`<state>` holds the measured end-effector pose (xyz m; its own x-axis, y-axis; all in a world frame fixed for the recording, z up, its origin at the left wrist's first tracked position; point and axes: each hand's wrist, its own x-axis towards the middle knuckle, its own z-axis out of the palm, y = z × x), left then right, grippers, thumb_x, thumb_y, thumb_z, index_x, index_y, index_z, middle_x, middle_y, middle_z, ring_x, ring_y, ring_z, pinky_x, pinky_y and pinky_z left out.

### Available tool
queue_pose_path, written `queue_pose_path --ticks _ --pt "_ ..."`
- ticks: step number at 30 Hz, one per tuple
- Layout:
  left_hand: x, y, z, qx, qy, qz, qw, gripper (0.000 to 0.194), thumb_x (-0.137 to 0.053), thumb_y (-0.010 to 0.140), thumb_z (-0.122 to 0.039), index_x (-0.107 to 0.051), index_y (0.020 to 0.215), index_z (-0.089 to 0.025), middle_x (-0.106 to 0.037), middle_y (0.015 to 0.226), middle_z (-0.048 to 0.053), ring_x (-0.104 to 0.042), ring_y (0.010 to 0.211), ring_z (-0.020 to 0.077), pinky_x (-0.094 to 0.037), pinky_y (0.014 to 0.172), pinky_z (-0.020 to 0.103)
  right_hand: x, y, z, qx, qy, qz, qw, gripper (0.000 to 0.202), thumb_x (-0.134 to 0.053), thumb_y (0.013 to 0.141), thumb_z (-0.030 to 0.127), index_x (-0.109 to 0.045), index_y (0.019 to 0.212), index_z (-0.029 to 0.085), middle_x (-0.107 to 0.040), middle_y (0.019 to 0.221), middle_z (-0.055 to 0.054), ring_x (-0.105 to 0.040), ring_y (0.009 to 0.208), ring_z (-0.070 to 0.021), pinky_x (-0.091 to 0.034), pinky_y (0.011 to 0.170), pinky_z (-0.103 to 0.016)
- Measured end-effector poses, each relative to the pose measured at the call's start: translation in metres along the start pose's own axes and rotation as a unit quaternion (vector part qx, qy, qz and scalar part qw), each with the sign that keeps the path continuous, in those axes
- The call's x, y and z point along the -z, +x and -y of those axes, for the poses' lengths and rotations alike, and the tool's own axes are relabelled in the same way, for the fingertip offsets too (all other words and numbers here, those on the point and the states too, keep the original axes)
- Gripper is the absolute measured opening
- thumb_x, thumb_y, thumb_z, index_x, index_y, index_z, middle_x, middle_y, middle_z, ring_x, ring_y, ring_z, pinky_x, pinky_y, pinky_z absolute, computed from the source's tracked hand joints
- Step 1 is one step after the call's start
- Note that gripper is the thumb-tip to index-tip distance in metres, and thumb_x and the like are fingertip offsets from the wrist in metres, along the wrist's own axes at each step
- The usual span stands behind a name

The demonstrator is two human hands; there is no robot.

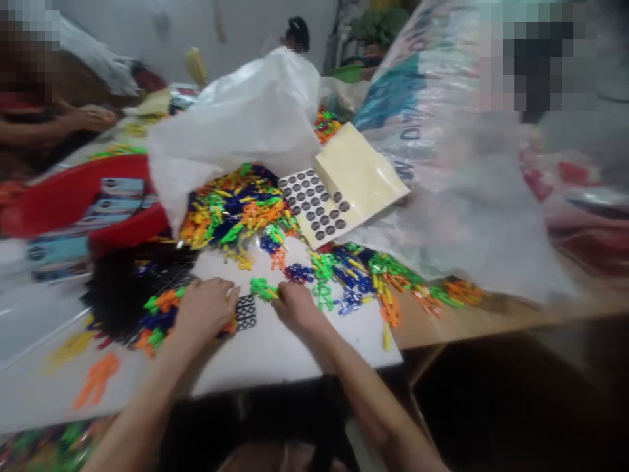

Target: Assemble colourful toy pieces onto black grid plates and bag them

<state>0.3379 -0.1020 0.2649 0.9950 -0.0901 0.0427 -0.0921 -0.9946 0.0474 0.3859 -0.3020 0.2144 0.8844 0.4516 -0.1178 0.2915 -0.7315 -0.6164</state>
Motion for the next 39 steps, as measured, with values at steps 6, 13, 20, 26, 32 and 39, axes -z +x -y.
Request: queue_pose_path --ticks 6,13,20,26,32,39 --pt "-0.009 -0.003 0.004 0.028 -0.025 -0.019 0.999 0.039 -0.031 0.093 -0.028 -0.063 0.109 -0.014 -0.071 0.106 0.009 -0.063 0.100 0.0225 -0.039 0.099 0.040 -0.041 0.002 0.017 0.061 0.291 -0.008 0.955 0.006 -0.053 0.075 0.023 -0.055 0.072 0.018 -0.057 0.065 0.002 -0.052 0.061 -0.0128 -0.039 0.056 -0.021" --pt "-0.009 -0.007 0.004 0.019 -0.054 -0.049 0.997 0.037 -0.035 0.093 -0.030 -0.063 0.110 -0.013 -0.071 0.106 0.010 -0.063 0.101 0.0225 -0.037 0.103 0.042 -0.092 0.009 0.022 0.052 0.308 -0.033 0.949 0.009 -0.053 0.079 0.026 -0.056 0.082 0.018 -0.066 0.081 -0.004 -0.059 0.073 -0.0182 -0.047 0.068 -0.028" --pt "-0.006 -0.006 0.001 -0.002 -0.044 -0.010 0.999 0.060 -0.041 0.089 -0.057 -0.055 0.125 -0.011 -0.068 0.109 0.014 -0.061 0.103 0.0278 -0.038 0.100 0.045 -0.087 0.017 0.028 0.170 -0.012 0.025 0.985 0.027 -0.046 0.078 0.011 -0.054 0.103 0.017 -0.063 0.099 -0.008 -0.059 0.088 -0.0202 -0.045 0.077 -0.029" --pt "-0.009 -0.004 0.004 0.017 -0.033 -0.028 0.999 0.060 -0.042 0.089 -0.055 -0.054 0.125 -0.009 -0.069 0.103 0.015 -0.062 0.100 0.0288 -0.039 0.096 0.045 -0.089 0.025 0.039 0.163 -0.029 0.050 0.985 0.029 -0.047 0.076 0.012 -0.056 0.103 0.017 -0.065 0.093 -0.008 -0.061 0.082 -0.0219 -0.045 0.070 -0.030" --pt "-0.005 -0.010 -0.003 0.029 -0.049 -0.033 0.998 0.042 -0.040 0.093 -0.037 -0.053 0.126 -0.014 -0.068 0.104 0.012 -0.060 0.103 0.0252 -0.035 0.099 0.043 -0.091 0.024 0.030 0.154 -0.030 0.041 0.987 0.025 -0.047 0.074 0.012 -0.059 0.096 0.016 -0.066 0.090 -0.009 -0.062 0.080 -0.0223 -0.046 0.070 -0.029" --pt "-0.002 -0.005 -0.002 -0.001 -0.026 0.013 1.000 0.041 -0.039 0.081 -0.008 -0.061 0.114 -0.017 -0.069 0.099 0.012 -0.062 0.099 0.0259 -0.038 0.092 0.043 -0.094 0.022 0.041 0.194 -0.056 0.039 0.979 0.035 -0.049 0.075 0.013 -0.059 0.108 0.017 -0.066 0.104 -0.011 -0.061 0.094 -0.0238 -0.047 0.075 -0.030"
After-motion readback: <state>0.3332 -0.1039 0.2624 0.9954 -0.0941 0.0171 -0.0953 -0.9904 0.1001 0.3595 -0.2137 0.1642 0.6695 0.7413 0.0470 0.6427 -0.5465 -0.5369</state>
